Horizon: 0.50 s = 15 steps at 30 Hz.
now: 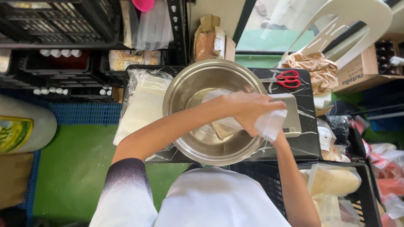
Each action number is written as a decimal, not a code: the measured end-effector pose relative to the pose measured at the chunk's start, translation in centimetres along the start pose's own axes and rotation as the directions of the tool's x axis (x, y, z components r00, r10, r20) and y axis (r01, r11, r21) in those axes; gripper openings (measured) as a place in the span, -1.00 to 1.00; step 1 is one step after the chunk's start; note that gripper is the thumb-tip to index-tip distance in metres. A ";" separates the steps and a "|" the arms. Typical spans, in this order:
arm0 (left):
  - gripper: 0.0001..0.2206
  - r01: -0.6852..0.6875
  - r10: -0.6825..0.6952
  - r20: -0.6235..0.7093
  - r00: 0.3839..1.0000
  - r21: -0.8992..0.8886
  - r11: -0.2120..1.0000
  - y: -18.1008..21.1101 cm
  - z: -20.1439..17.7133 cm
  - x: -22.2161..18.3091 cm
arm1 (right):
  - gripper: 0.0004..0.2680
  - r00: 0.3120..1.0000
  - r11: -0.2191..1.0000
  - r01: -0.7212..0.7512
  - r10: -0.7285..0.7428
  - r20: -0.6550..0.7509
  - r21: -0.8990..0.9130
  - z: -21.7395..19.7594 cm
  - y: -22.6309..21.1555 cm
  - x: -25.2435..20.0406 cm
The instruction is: The person is scooping brown powder from a large metal bowl into small plastic bags using a spoon, then placing the filled bags into a black plastic crate.
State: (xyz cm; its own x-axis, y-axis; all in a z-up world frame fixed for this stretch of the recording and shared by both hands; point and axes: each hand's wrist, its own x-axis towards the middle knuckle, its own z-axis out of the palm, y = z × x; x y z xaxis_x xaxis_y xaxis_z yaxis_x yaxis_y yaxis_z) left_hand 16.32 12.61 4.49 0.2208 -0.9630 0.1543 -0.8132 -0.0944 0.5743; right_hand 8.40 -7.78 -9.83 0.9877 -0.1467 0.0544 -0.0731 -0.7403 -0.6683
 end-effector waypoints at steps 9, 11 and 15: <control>0.00 0.160 -0.160 0.013 0.987 -0.078 0.984 0.9 -4.0 -2.5 | -0.81 0.928 0.884 -0.357 0.374 0.003 0.301 3.2 7.4 0.4; 0.00 0.151 -0.151 0.002 0.989 -0.066 0.986 0.3 -2.8 -1.8 | -0.81 0.931 0.868 -0.353 0.364 0.038 0.349 4.0 7.1 0.4; 0.00 0.045 -0.045 -0.002 0.999 -0.003 0.999 0.6 -1.7 0.1 | -0.84 0.925 0.765 -0.375 0.351 0.149 0.524 5.2 6.0 0.9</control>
State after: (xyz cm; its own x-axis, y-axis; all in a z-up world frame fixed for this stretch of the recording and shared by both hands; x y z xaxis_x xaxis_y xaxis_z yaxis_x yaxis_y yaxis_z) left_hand 16.78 12.85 6.16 0.2587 -0.9572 0.1299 -0.8009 -0.1374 0.5828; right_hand 9.54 -8.94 -17.71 0.9081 -0.2973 -0.2947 -0.3536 -0.1678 -0.9202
